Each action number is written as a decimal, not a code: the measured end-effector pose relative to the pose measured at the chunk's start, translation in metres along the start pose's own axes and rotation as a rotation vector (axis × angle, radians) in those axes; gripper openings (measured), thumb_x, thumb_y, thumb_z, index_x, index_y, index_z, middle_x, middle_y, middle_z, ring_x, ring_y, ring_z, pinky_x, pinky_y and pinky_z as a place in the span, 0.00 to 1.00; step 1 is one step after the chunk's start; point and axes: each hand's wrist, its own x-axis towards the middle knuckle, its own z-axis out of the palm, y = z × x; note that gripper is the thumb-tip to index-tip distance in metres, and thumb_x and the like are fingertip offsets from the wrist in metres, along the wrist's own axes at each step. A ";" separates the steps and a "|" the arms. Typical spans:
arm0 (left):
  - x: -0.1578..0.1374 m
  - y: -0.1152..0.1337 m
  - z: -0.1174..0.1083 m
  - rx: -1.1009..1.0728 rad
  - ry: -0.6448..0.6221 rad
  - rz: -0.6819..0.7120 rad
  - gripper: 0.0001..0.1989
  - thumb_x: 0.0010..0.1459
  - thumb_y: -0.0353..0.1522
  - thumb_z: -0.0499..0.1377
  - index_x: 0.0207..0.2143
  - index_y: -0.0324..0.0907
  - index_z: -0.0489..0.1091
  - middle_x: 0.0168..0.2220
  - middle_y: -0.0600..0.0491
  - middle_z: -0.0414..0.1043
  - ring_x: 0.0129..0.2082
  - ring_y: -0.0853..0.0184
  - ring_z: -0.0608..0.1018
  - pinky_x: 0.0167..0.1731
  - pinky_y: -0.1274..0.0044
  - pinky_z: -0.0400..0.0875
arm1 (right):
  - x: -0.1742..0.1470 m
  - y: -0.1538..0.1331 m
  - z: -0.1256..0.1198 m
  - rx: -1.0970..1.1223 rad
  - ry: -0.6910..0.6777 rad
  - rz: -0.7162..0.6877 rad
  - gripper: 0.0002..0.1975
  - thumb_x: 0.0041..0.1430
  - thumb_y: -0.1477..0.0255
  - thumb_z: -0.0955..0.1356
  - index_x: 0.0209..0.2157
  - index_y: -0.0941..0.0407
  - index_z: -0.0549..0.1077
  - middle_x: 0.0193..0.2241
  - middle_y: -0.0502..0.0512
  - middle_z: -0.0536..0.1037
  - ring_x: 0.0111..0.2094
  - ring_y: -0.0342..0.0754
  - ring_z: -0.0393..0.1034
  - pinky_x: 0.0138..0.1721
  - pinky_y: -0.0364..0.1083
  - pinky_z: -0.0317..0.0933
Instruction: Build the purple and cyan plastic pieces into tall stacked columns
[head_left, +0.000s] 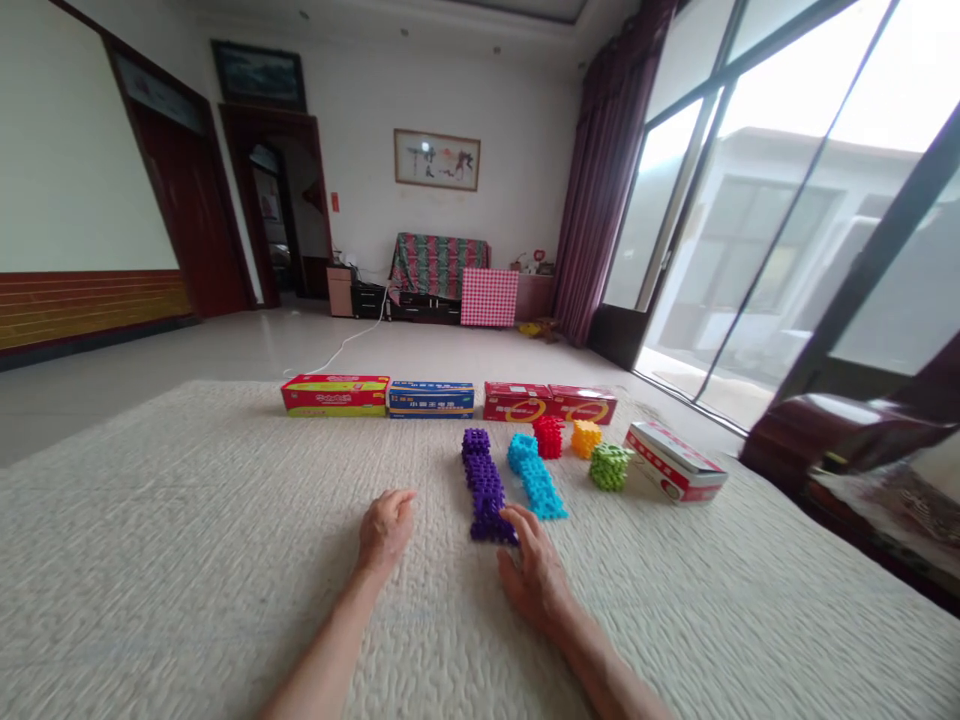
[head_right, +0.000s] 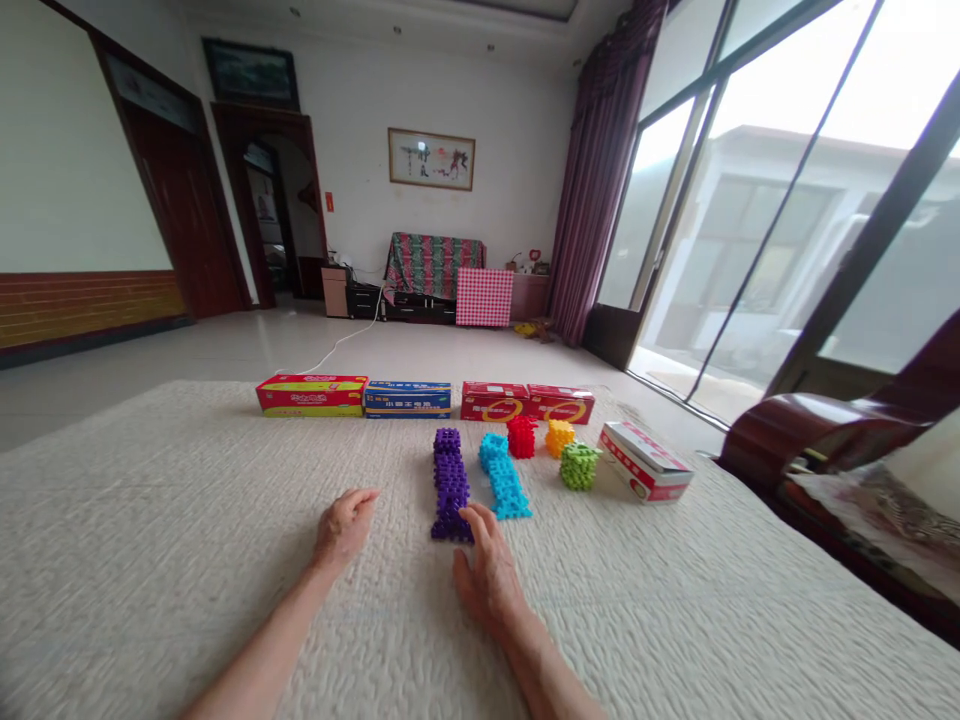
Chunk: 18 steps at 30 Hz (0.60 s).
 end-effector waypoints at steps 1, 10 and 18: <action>0.000 -0.001 0.000 0.015 0.001 0.005 0.14 0.58 0.24 0.53 0.39 0.39 0.78 0.42 0.48 0.79 0.42 0.64 0.79 0.45 0.76 0.70 | -0.001 0.000 0.000 0.008 0.004 0.004 0.28 0.50 0.81 0.62 0.55 0.56 0.64 0.54 0.62 0.68 0.55 0.53 0.66 0.54 0.55 0.64; 0.002 -0.002 0.002 0.104 -0.027 0.026 0.15 0.57 0.25 0.51 0.39 0.41 0.77 0.42 0.50 0.79 0.43 0.65 0.79 0.46 0.77 0.69 | -0.001 0.001 0.001 0.023 0.017 0.066 0.28 0.47 0.81 0.63 0.53 0.58 0.66 0.52 0.62 0.69 0.53 0.54 0.66 0.53 0.56 0.64; -0.008 0.002 -0.003 0.157 -0.096 0.148 0.17 0.52 0.22 0.51 0.36 0.43 0.77 0.43 0.52 0.78 0.46 0.67 0.76 0.50 0.77 0.67 | 0.004 0.011 0.002 0.033 0.008 0.133 0.24 0.48 0.81 0.64 0.50 0.57 0.69 0.48 0.61 0.71 0.45 0.50 0.69 0.44 0.51 0.67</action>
